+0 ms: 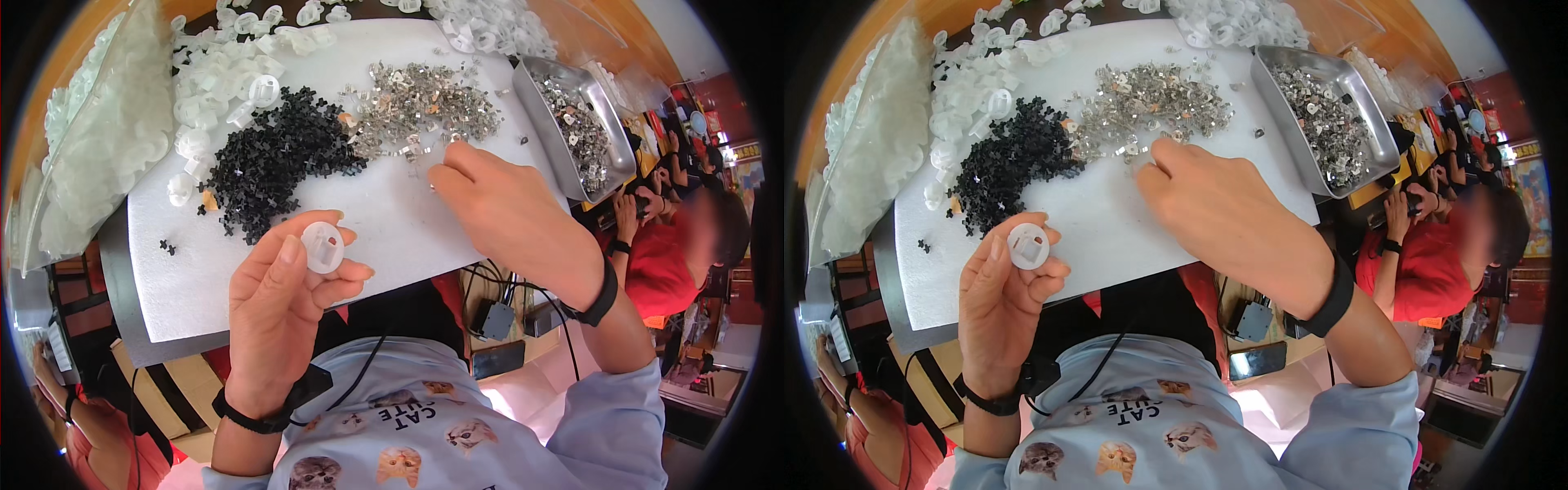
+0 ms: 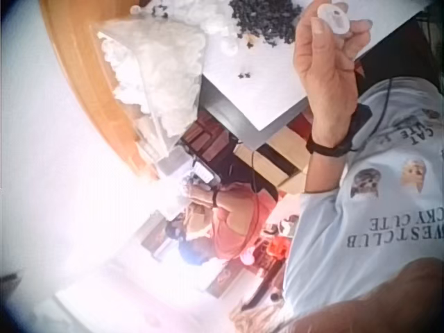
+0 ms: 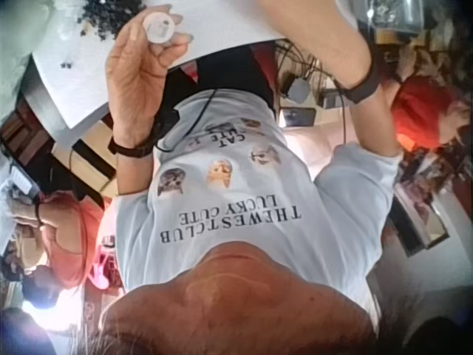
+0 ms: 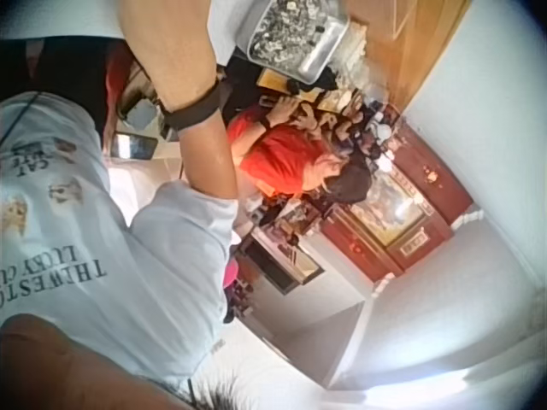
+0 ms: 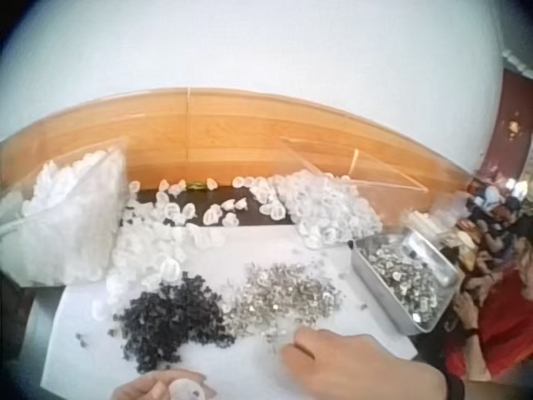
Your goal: Manually assemble small plastic components into a circular white housing.
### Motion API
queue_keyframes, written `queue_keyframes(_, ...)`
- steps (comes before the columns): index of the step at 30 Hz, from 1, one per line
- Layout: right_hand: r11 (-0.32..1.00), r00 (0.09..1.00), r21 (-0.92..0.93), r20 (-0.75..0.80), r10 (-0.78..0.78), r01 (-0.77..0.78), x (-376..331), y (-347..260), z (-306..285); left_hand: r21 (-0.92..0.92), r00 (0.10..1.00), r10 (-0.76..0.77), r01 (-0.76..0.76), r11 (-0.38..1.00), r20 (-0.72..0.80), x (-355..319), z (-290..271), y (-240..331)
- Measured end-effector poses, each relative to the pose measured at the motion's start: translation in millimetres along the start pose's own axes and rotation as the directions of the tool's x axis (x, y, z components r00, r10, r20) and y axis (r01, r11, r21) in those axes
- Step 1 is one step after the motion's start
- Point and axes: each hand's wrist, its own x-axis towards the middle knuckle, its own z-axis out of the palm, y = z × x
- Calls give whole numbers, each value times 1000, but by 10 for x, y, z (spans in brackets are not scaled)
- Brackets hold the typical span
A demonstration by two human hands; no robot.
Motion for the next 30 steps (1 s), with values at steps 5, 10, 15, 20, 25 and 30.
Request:
queue_keyframes(5,985,994,155,-62,89,-78,-7,63,112,-25,998,56,-56,998,17,-14,6,-54)
queue_keyframes(10,948,991,312,-92,92,-59,13,111,144,-7,999,36,-36,999,-25,-75,49,-28)
queue_keyframes(15,947,994,314,-67,91,-66,-42,129,126,31,999,18,-17,999,-34,-130,46,-18)
queue_keyframes(20,896,998,444,-37,41,-20,-44,211,98,29,999,45,-44,999,-26,-182,3,-17)
queue_keyframes(25,901,997,433,77,3,-36,-24,201,6,19,997,67,-66,998,-45,-223,-5,-25)
queue_keyframes(30,895,1000,445,19,-10,0,-20,194,107,34,993,86,-84,996,-75,-247,-20,-11)
